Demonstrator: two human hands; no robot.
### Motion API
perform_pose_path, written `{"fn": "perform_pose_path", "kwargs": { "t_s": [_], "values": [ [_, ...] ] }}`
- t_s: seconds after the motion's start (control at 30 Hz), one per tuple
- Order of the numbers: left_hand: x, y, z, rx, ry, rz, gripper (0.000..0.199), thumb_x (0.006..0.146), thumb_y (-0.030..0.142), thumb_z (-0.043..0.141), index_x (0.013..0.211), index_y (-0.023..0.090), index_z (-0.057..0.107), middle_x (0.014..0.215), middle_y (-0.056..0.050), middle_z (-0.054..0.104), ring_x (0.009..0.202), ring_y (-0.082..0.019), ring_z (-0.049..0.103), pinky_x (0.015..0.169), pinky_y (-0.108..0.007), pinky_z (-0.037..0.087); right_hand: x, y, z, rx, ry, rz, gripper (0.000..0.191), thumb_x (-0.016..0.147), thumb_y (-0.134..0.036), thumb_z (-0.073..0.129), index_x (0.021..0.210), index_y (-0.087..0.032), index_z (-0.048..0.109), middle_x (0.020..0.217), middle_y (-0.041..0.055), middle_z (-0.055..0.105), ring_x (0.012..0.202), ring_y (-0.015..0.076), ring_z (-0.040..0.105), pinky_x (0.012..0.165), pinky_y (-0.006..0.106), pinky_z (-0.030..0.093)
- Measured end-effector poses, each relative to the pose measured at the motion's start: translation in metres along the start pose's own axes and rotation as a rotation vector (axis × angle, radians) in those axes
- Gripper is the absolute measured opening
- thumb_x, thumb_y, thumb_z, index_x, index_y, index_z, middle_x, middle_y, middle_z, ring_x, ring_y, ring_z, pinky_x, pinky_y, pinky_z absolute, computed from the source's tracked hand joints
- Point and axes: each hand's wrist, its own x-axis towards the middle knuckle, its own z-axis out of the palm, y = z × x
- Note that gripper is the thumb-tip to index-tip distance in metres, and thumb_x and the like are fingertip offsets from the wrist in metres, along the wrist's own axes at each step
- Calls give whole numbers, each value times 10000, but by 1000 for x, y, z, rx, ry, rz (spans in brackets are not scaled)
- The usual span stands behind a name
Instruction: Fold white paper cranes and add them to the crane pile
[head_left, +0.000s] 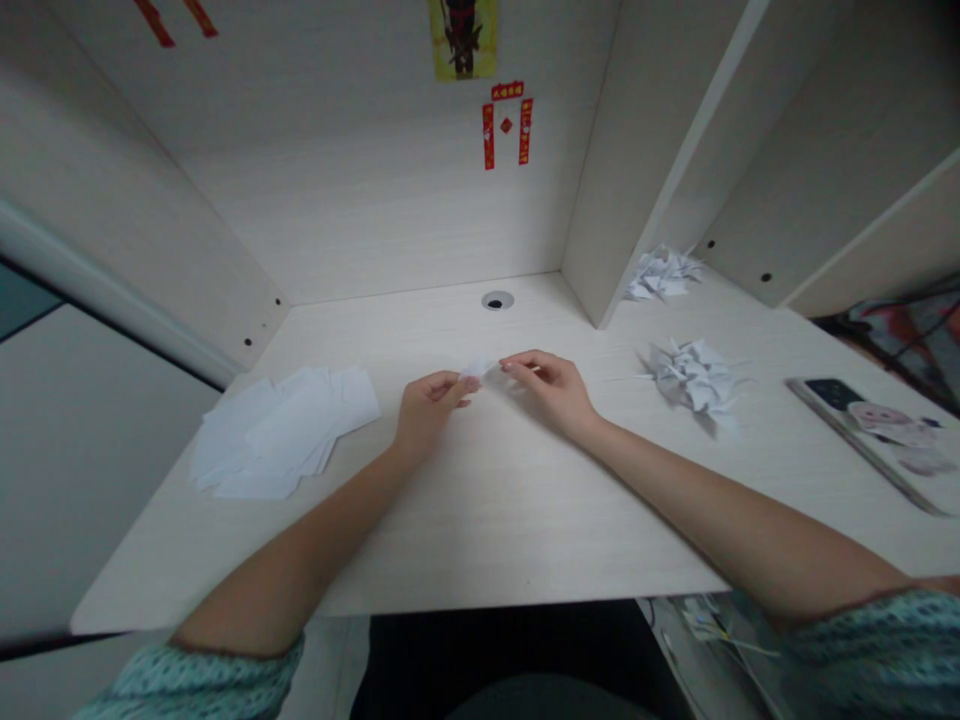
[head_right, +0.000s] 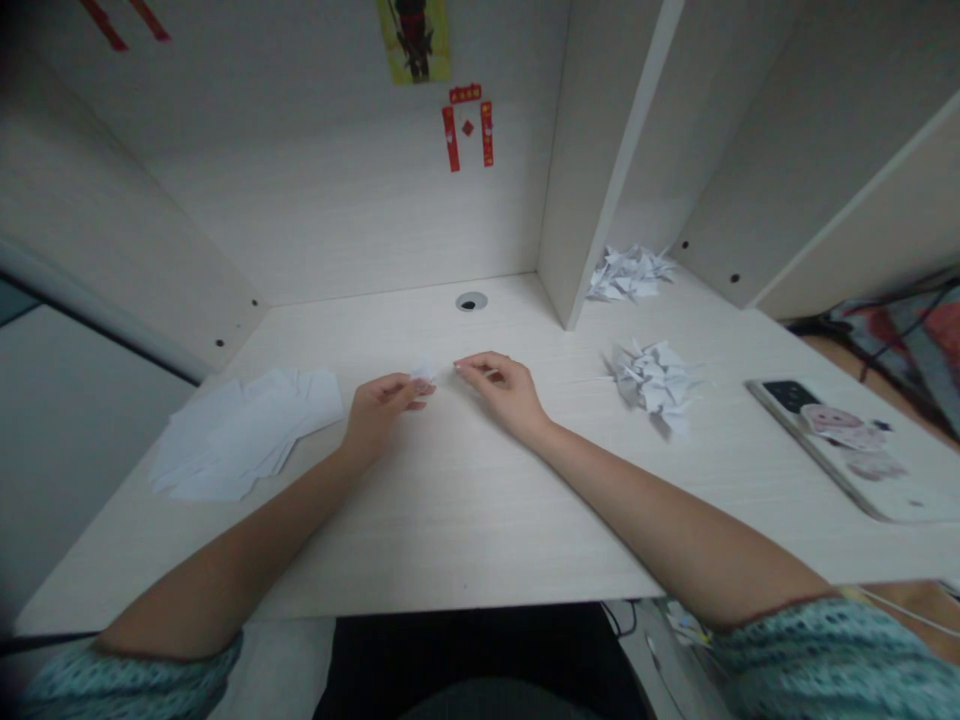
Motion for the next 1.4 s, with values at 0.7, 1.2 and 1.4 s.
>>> {"fn": "perform_pose_path", "kwargs": {
  "t_s": [0.7,1.2,1.4],
  "values": [
    [-11,-4,10,63,-102,65,250,669,356,729,865,201,726,859,-35,740,772,-169,675,758,-280,499,-12,-8,7,-150,-25,-266,89,762,-320,690,738,-249,738,735,26,721,723,175,620,713,333,466],
    [-7,-10,9,146,-103,13,357,656,519,694,608,168,650,556,21,563,554,-109,517,545,-225,413,-14,-13,10,-135,21,-244,80,750,-298,698,702,-238,720,727,25,712,723,175,621,739,347,474],
    [-5,-13,9,50,-126,-63,329,639,503,718,688,180,688,668,8,635,675,-124,586,664,-248,499,-14,-14,11,-49,30,-134,129,718,-345,715,688,-219,717,723,36,705,703,174,604,691,328,463]
  ]
}}
